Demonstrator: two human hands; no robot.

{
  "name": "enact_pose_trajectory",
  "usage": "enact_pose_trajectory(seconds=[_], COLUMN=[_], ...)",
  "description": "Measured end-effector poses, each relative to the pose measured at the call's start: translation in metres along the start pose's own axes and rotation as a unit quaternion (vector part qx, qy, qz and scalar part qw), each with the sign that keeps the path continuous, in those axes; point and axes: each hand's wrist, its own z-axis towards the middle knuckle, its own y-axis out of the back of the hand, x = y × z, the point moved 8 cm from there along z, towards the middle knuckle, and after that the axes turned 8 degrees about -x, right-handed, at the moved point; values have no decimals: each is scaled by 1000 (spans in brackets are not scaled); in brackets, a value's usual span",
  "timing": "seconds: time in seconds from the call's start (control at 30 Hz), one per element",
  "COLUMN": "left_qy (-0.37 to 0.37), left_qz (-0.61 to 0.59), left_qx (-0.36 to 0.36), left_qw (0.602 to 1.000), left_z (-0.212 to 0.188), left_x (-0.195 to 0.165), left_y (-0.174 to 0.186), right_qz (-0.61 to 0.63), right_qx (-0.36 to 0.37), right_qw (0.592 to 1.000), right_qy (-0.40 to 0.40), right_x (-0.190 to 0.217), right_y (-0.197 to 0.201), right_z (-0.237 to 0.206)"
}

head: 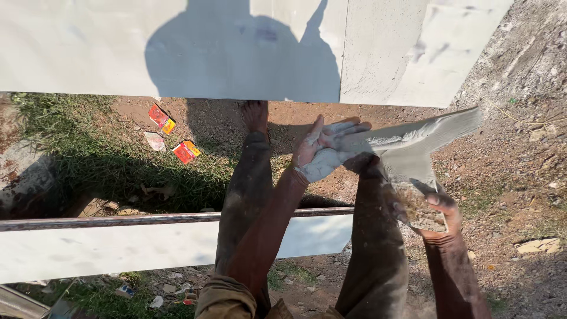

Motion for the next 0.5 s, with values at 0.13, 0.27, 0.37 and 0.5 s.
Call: enact_pose_trajectory(seconds=[0.13, 0.27, 0.37, 0.5], left_qy=[-76, -161, -224, -216], left_qz=[-149, -122, -58, 12], left_qx=[29, 31, 11, 19], left_qw=[985, 979, 973, 976], left_z=[34, 53, 48, 29], left_x=[62, 85, 86, 94], left_y=[-38, -76, -118, -188], right_qz=[-315, -716, -656, -677], right_qx=[-44, -88, -112, -95], right_qw=[929, 612, 689, 668], right_qy=[192, 323, 286, 295], right_x=[46, 36, 38, 69], right_y=[-28, -58, -31, 10], right_z=[-30, -55, -72, -99])
